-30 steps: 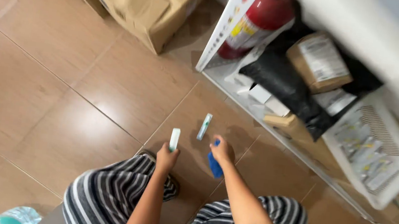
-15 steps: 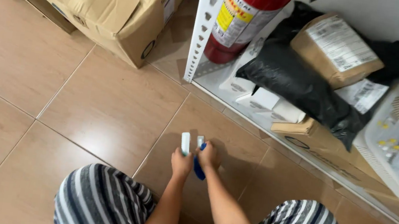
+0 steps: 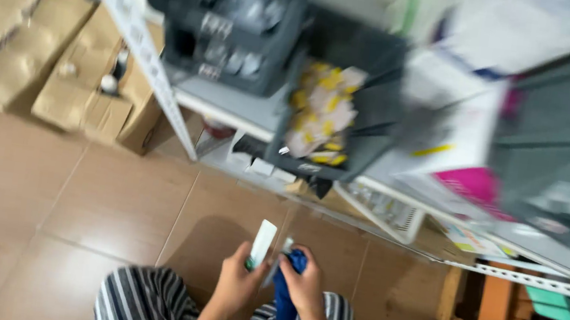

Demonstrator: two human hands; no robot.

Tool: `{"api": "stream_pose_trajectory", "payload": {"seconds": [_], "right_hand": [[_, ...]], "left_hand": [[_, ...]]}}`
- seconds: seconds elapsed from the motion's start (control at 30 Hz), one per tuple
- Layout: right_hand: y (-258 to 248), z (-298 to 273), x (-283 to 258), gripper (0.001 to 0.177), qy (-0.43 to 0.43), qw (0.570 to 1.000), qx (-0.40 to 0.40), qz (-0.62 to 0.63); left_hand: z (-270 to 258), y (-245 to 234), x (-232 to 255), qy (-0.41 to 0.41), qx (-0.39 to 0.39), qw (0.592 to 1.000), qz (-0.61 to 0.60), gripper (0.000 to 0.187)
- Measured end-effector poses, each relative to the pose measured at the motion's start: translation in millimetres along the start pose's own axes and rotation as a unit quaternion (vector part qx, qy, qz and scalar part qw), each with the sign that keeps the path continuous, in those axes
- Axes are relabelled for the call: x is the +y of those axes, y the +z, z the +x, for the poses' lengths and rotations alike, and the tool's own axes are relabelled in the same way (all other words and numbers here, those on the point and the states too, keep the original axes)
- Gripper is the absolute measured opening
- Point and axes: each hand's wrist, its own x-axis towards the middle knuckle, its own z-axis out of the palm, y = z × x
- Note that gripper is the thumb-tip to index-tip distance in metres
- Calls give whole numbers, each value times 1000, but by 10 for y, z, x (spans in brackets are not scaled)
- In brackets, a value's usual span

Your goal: The person wipes a small white box with a blue cloth while standing in front of a shelf. They then pick up a gray bin filled with small yellow and white items, wipe it, and place it back on the shelf. Finally, they wipe a small yellow item with the cloth.

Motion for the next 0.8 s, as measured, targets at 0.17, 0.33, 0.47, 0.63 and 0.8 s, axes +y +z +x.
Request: {"api": "stream_pose_trajectory", "payload": {"seconds": [0.17,0.33,0.47,0.63,0.8], "right_hand": [[-1403,-232,-1138,32,-15,991,52,120],[-2363,-546,-2013,31,-51,976,131,169],[-2968,-710,-2646,32,-159,948,207,180],[-3553,-1089,-2511,25,-182,939,258,138],[-3615,-1508,-2313,18,-154,950,218,163]], "left_hand": [[-383,332,1573,85,-153,983,-61,40],[-872,752,2895,121,-195,972,-47,47],[-777,1232,3616,203,-120,971,-28,38],[134,1913,4156,333,8,940,78,51],[334,2021,4402,397,115,897,155,50]]}}
